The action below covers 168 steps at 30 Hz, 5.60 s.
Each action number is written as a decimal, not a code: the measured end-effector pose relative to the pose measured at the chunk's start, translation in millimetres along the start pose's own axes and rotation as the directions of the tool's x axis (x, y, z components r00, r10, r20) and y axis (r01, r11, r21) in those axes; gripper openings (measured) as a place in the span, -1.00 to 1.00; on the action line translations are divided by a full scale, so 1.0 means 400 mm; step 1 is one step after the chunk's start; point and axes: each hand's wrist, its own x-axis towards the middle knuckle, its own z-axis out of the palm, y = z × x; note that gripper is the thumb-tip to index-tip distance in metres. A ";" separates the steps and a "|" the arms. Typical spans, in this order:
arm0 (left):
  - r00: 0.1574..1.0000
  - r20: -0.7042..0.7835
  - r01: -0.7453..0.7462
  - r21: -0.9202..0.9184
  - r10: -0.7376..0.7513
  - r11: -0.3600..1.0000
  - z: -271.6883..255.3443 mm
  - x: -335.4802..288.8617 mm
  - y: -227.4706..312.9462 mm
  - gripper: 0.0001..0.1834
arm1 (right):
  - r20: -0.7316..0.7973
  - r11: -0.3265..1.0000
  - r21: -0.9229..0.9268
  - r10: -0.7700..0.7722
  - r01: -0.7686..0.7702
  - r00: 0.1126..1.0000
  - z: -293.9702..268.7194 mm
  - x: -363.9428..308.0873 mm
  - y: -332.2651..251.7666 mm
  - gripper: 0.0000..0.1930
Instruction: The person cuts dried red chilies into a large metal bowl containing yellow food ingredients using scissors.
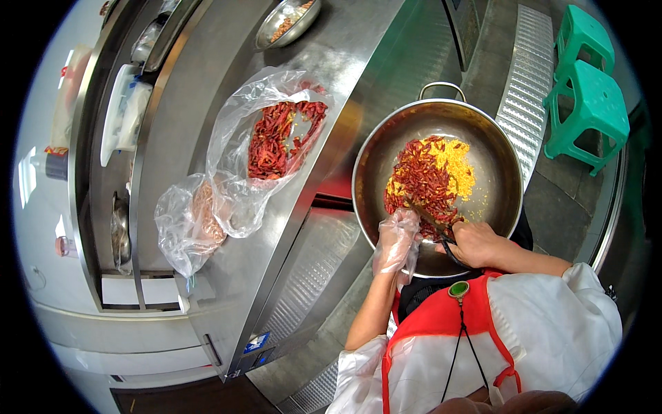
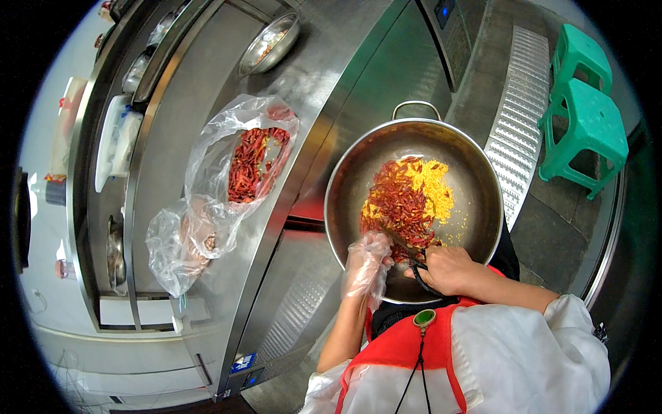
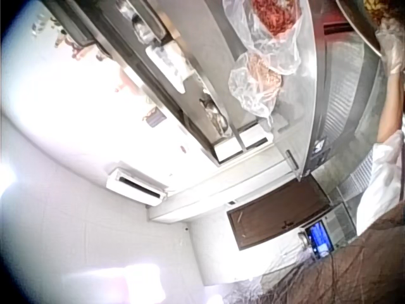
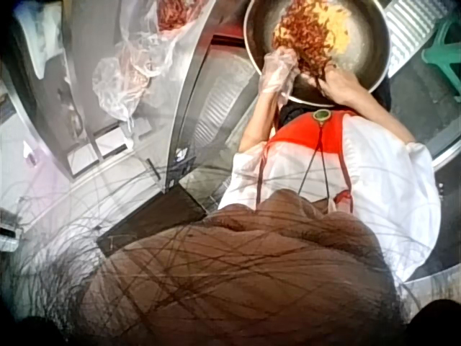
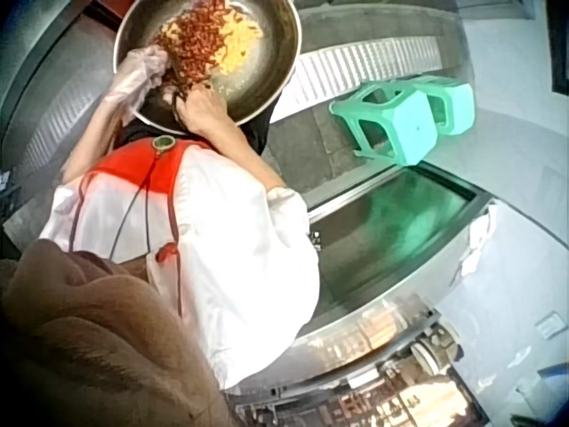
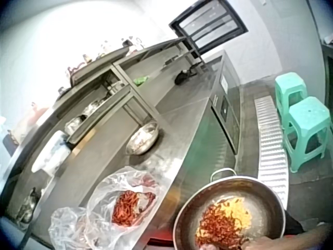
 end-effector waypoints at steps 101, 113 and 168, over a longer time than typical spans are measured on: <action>0.959 -0.038 -0.277 0.106 0.282 0.955 0.056 -0.006 0.026 -0.85 | -0.112 0.994 0.092 -0.056 0.066 0.992 -0.015 -0.007 -0.009 -0.30; 0.969 -0.047 -0.242 -0.012 0.242 0.970 0.054 -0.018 -0.007 -0.83 | -0.097 0.996 0.057 -0.061 0.066 0.993 -0.010 -0.005 -0.007 -0.38; 0.999 0.035 -0.019 -0.194 0.027 0.981 0.024 0.007 -0.008 -0.89 | -0.028 0.999 0.014 0.032 -0.032 0.999 -0.013 0.002 -0.014 -0.31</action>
